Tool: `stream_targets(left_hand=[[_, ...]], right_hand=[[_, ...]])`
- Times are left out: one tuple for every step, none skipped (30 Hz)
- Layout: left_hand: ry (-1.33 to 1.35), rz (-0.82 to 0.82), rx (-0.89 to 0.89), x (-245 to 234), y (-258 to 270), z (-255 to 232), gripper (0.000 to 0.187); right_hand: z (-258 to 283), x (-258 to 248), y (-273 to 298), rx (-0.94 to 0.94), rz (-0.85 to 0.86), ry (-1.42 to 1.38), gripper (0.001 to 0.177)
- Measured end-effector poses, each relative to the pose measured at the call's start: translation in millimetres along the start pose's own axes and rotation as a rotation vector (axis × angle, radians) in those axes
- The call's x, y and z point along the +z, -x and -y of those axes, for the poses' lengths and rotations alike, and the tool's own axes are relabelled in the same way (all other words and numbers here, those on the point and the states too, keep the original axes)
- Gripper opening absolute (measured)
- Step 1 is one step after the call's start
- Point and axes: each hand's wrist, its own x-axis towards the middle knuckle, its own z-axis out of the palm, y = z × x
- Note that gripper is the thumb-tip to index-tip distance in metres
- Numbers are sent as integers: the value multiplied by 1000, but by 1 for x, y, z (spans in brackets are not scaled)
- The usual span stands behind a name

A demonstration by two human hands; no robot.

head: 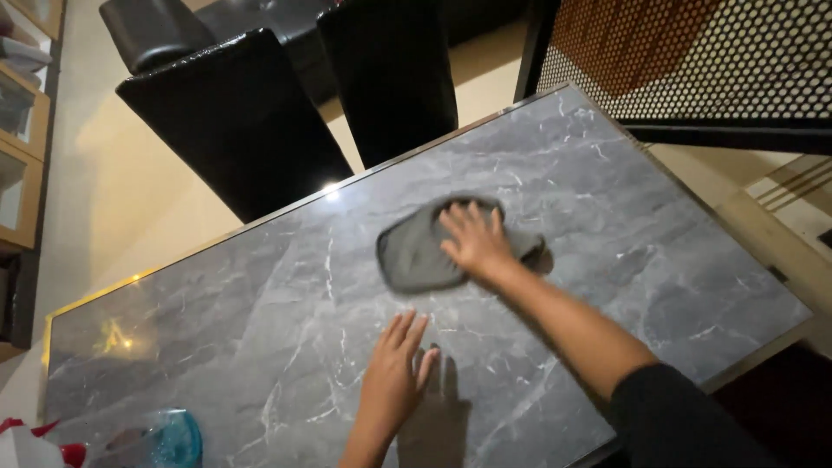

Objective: The person sprays a blue cleaning solution onto a gray marble table and wipes the surface with a gray cloth, then switches to a beige cloth to continue wiping. The person repeatedly wipes different areas of the table, occasionally picking up and setting down the spray bottle.

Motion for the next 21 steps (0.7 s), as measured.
stream_targets(left_hand=[[-35, -10, -10, 2, -3, 2, 53], [-69, -17, -18, 3, -5, 4, 55], [-67, -21, -15, 1, -6, 2, 55], [-44, -25, -16, 0, -7, -1, 54], [-22, -30, -17, 0, -8, -4, 52], [-13, -25, -9, 0, -6, -2, 52], [46, -25, -19, 0, -4, 0, 51], [106, -14, -26, 0, -1, 1, 51], [117, 2, -14, -3, 1, -2, 51], [126, 56, -100, -6, 2, -4, 52], [131, 112, -185, -9, 4, -5, 54], [137, 128, -169, -6, 4, -4, 54], [117, 123, -166, -2, 5, -2, 53], [94, 120, -163, -1, 6, -1, 53], [97, 138, -149, -2, 6, -5, 53], [95, 153, -129, -3, 4, -7, 54], [92, 168, -108, -5, 2, -10, 55], [94, 182, -92, -5, 2, -11, 55], [106, 181, -97, -5, 2, -13, 54], [121, 177, -105, -3, 3, -14, 53], [124, 190, -92, -6, 4, -17, 53]], right_hand=[[7, 1, 17, -63, 10, -6, 68], [15, 2, 34, -123, 21, -14, 69], [10, -4, 49, -122, 18, -9, 69], [3, -8, 66, -153, -19, 11, 69], [-4, -13, 84, -184, -57, 31, 69], [-24, -17, 92, -172, -55, 36, 69], [-44, -21, 100, -94, -24, 19, 68], [-63, -24, 114, -5, 10, -2, 68], [-91, -27, 119, 18, 14, -1, 68], [-118, -29, 125, 55, -68, 90, 67], [-145, -31, 132, 91, -147, 183, 67], [-167, -38, 137, 115, -146, 185, 67], [-187, -44, 143, 198, -121, 153, 67], [-206, -50, 150, 281, -95, 118, 67], [-220, -57, 156, 304, -93, 115, 67], [-235, -65, 159, 387, -26, 74, 69], [-249, -73, 163, 469, 41, 30, 70], [-260, -78, 168, 490, 39, 26, 70], [-270, -83, 174, 529, 15, 23, 70], [-282, -89, 179, 565, -8, 23, 70], [-285, -90, 190, 583, -9, 22, 70]])
